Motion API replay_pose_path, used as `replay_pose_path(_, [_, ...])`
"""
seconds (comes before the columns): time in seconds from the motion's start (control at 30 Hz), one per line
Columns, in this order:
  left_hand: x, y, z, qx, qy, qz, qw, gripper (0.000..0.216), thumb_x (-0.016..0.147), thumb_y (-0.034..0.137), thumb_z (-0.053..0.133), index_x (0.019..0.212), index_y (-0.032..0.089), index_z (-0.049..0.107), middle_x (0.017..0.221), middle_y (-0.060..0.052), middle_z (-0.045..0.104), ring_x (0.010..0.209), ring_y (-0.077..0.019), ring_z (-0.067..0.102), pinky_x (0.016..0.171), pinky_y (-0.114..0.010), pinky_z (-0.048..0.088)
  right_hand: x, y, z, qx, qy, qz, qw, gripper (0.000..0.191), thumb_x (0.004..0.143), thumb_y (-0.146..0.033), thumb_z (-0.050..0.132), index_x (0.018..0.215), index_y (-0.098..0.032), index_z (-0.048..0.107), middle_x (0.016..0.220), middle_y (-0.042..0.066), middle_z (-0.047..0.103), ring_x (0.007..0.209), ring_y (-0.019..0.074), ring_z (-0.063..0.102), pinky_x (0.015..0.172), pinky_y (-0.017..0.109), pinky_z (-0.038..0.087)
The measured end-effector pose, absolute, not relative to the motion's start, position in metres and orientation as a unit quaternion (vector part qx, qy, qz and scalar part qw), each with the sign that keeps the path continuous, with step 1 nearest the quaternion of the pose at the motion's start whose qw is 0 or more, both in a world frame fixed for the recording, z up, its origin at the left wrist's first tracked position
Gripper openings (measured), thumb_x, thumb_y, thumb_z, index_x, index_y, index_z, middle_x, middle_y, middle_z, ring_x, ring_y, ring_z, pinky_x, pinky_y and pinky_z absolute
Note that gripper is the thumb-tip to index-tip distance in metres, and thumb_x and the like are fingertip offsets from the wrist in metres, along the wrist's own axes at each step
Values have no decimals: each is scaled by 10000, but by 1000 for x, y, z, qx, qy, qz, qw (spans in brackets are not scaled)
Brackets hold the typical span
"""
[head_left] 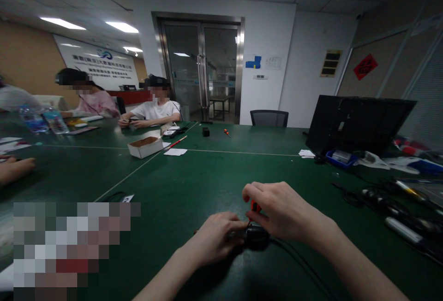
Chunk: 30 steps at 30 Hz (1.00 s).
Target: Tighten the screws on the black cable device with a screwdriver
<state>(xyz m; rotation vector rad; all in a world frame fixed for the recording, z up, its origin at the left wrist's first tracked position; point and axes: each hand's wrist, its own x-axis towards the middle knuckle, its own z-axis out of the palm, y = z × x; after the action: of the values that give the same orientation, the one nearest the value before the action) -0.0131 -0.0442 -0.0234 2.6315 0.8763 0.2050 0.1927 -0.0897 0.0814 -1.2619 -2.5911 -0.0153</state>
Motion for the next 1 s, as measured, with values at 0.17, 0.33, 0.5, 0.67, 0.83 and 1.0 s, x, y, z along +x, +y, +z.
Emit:
replay_pose_path(0.17, [-13,-45,-23,930,316,69,176,272,883,195,613,1126,273,706,1124,-51,710,990,-260,668,832,-319,493,195,-90,84,-425,-894,37,139,180,877,-142,641,1047,-194,606,1003,34,680,772,147,594,625,263,309])
replay_pose_path(0.33, [-13,-46,-23,927,321,72,182,301,890,194,615,1161,287,707,1129,-51,712,1000,-260,667,861,-327,497,196,-87,81,-388,-904,76,161,202,839,-57,598,983,-198,584,986,16,652,791,132,556,648,252,337])
replay_pose_path(0.5, [-14,-45,-25,923,317,93,196,214,889,199,619,1070,252,719,1109,-47,716,1001,-252,661,867,-322,492,191,-84,73,-369,-908,42,195,88,873,-141,653,899,-198,591,902,-3,641,782,130,543,643,251,322])
replay_pose_path(0.67, [-13,-44,-23,926,311,86,197,147,866,185,629,983,229,705,1033,-44,713,949,-245,657,813,-313,485,184,-85,73,-402,-899,-26,169,111,988,-260,602,901,-193,621,870,9,668,744,134,588,599,265,279])
replay_pose_path(0.83, [-12,-46,-20,924,322,79,193,187,867,174,628,1024,235,708,1049,-47,716,941,-247,671,807,-312,497,180,-91,76,-424,-892,-75,136,74,999,-250,576,964,-196,613,866,17,692,706,145,624,566,278,247])
replay_pose_path(1.0, [-12,-45,-22,924,316,81,199,209,875,170,633,1051,246,716,1106,-44,716,976,-241,673,842,-306,508,181,-93,75,-437,-886,-89,130,107,988,-248,574,1083,-200,584,856,27,720,710,179,674,551,287,252])
